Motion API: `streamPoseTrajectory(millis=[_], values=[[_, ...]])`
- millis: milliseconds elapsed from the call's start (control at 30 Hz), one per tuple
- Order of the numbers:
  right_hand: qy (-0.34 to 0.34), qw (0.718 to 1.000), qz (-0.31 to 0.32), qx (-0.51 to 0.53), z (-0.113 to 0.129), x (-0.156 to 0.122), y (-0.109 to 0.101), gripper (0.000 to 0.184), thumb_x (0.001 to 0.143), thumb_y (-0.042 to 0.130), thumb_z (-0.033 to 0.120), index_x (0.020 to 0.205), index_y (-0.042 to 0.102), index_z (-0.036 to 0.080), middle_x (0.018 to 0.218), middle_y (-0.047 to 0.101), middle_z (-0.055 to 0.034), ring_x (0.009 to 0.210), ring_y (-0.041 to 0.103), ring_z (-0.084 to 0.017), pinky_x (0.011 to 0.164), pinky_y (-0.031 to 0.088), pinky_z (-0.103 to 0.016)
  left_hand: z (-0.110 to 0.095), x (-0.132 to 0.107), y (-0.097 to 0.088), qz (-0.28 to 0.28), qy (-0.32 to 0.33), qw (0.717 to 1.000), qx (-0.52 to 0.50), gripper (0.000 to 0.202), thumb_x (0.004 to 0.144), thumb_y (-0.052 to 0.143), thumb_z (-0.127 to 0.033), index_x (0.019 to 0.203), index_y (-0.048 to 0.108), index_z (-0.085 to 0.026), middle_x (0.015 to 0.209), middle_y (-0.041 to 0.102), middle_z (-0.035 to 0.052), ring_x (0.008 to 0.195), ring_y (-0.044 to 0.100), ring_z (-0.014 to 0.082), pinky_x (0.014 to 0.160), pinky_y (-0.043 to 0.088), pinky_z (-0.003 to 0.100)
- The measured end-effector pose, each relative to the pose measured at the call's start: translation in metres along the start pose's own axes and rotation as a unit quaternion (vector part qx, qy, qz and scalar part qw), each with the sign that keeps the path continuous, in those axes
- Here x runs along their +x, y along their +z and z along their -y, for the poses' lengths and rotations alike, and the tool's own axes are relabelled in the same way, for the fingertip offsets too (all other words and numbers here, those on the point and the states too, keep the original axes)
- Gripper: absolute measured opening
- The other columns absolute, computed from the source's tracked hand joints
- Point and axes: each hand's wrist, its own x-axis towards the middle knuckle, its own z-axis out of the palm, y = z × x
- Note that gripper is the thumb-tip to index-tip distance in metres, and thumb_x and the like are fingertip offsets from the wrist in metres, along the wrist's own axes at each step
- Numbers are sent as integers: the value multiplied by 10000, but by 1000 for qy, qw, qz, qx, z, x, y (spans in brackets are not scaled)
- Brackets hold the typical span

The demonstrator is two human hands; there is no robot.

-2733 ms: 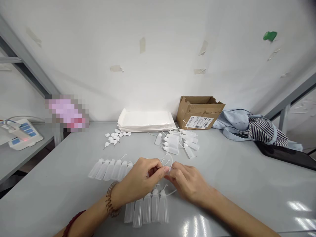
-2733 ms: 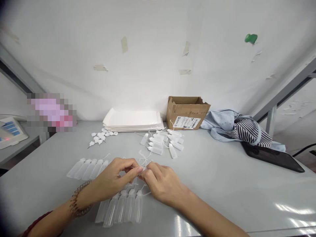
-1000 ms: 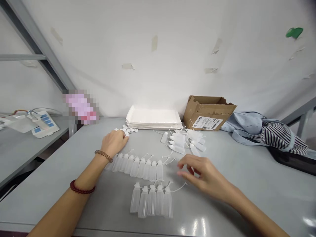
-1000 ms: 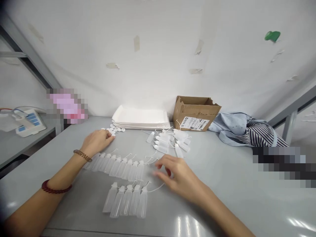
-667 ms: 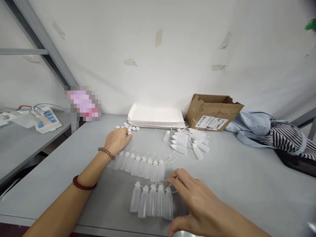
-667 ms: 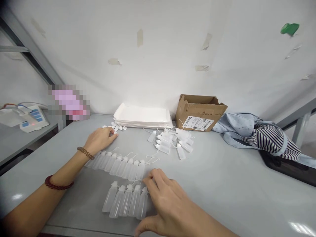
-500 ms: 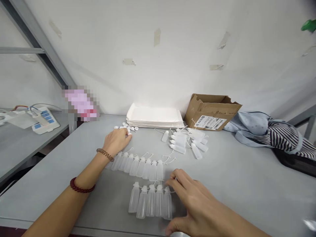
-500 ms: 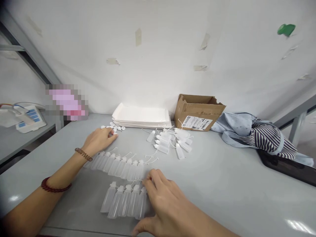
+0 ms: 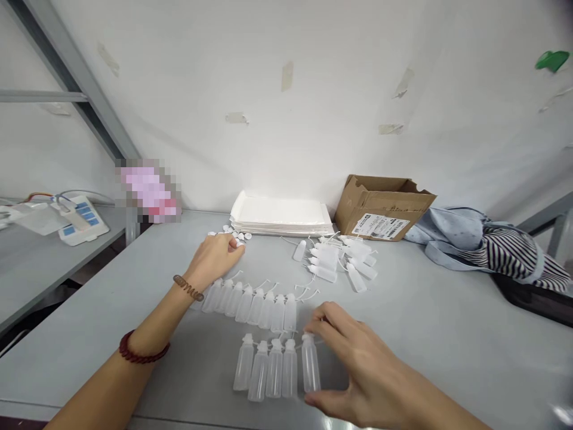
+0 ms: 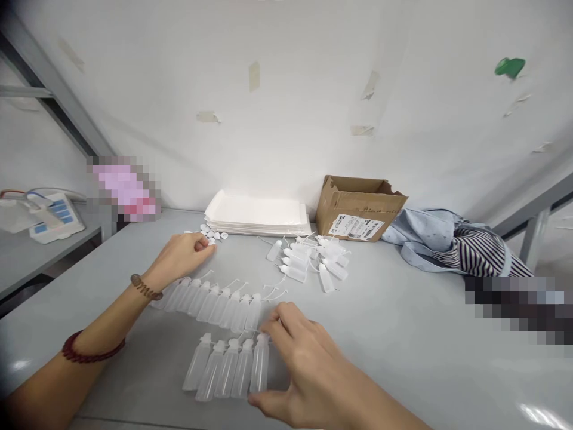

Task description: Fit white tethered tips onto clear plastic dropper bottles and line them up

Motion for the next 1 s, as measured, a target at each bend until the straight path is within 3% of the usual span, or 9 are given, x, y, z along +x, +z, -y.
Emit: streamPoseTrajectory(millis=[100,200,267,367,633,833,1000], values=[[-46,996,-59,40,-5,1,-10,540,714,710,282,1196,477,213,1100,506,-104,951,550,-226,779,505,-341,-16,-16,-8,69,75,990,-103,322,841,446,-449,774,619,-186,731,694,14,648,657,170,588,494,243],[-87,985,-107,103,-9,3,-17,585,710,718,260,1238,469,227,1109,536,-98,997,547,-227,840,482,-344,-36,-38,-11,214,191,915,-284,253,832,537,-406,796,626,-172,646,660,0,600,629,134,571,490,214],[-89,975,-120,163,-10,4,-19,577,696,728,278,1226,503,242,1063,576,-79,959,562,-225,838,474,-356,-48,-51,-11,264,231,877,-329,180,810,586,-328,785,637,-157,599,630,-10,564,601,117,556,482,201],[-71,957,-114,259,-12,5,-19,514,712,713,358,1193,571,246,986,600,-66,909,565,-226,831,465,-385,-58,-62,-6,283,259,849,-364,139,793,608,-259,811,663,-133,629,630,6,567,587,113,555,487,205],[-38,882,-33,468,-16,8,-19,494,737,663,528,1163,654,277,1020,627,-58,958,565,-243,871,430,-399,-60,-66,1,246,307,825,-406,127,786,635,-223,842,691,-124,662,611,7,551,560,94,540,481,200],[4,828,-42,559,-22,9,-16,449,764,632,485,1123,691,223,909,665,-68,843,570,-221,810,427,-373,-61,-67,-3,237,299,825,-417,154,798,634,-239,886,714,-140,729,621,27,641,533,111,568,461,206],[14,767,-48,640,-21,11,-17,383,808,605,390,1090,707,152,823,708,-95,808,611,-216,841,421,-379,-60,-67,-3,311,237,801,-454,208,837,603,-310,936,695,-151,772,606,19,577,544,92,550,473,216]])
